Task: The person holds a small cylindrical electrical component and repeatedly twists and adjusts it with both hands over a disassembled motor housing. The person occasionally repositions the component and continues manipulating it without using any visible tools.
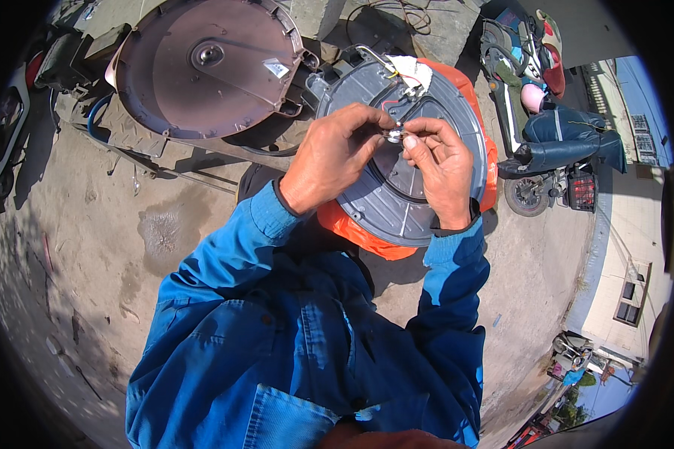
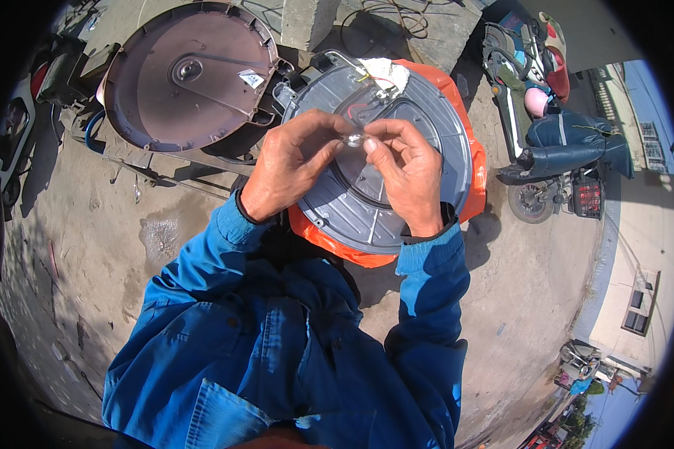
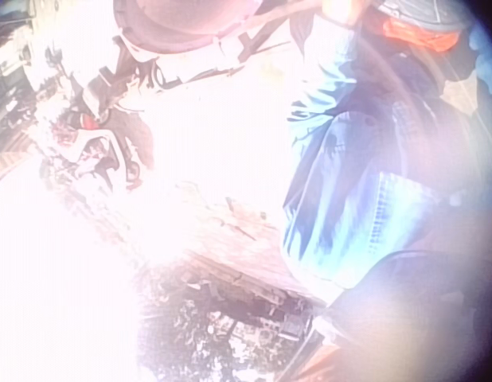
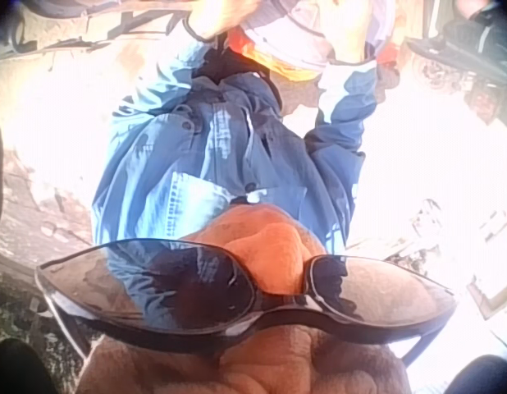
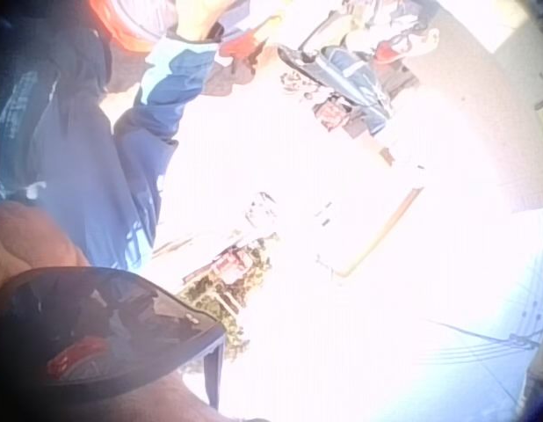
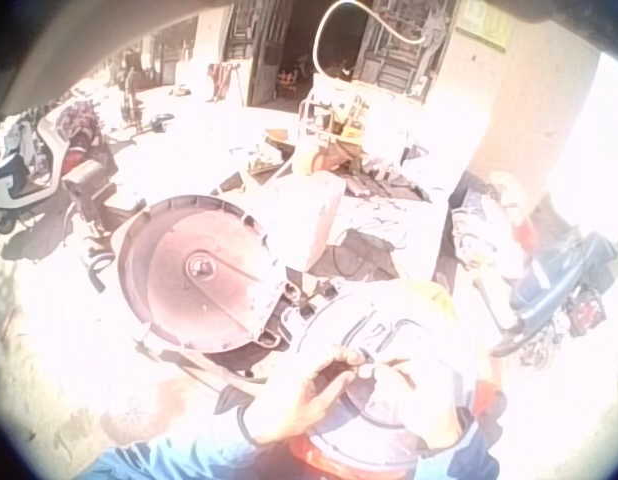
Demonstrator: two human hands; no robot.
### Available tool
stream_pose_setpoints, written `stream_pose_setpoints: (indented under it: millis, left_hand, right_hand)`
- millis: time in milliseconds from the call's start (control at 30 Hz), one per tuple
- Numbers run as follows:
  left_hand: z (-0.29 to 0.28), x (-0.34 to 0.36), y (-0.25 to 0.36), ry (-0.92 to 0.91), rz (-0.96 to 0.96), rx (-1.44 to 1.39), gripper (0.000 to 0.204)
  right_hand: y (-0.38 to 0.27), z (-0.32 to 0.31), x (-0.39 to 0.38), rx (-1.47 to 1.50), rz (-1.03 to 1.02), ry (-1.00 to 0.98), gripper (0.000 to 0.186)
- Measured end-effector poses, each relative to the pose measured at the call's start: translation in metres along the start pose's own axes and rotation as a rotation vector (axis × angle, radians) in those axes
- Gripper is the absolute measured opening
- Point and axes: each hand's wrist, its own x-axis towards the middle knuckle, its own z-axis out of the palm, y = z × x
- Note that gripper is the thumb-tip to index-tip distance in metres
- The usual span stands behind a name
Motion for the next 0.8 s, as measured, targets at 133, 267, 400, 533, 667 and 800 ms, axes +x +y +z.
stream_pose_setpoints:
  millis: [133,267,400,533,667,800]
  left_hand:
    - [-0.0002,0.0,0.0004,-0.001,-0.001,-0.004,0.025]
    - [-0.0003,-0.0004,0.0005,-0.003,-0.009,-0.017,0.025]
    - [-0.0008,-0.0002,0.0012,0.0,-0.001,-0.012,0.024]
    - [-0.0016,0.0003,0.0022,-0.01,0.008,-0.009,0.022]
    - [-0.0023,0.0005,0.0026,-0.013,0.016,-0.005,0.021]
    - [-0.003,0.0021,0.0057,-0.016,0.018,0.005,0.022]
  right_hand:
    - [0.0,0.0,0.0003,-0.022,-0.007,0.0,0.023]
    - [0.0002,0.0005,-0.0001,-0.021,-0.014,0.004,0.023]
    - [-0.0003,0.0006,0.0003,0.027,0.013,0.028,0.022]
    - [-0.0002,0.0002,0.0,-0.008,0.005,0.028,0.022]
    - [-0.0021,0.0013,0.0003,-0.009,0.006,0.025,0.022]
    - [-0.0079,0.0034,0.0013,-0.012,0.059,0.037,0.022]
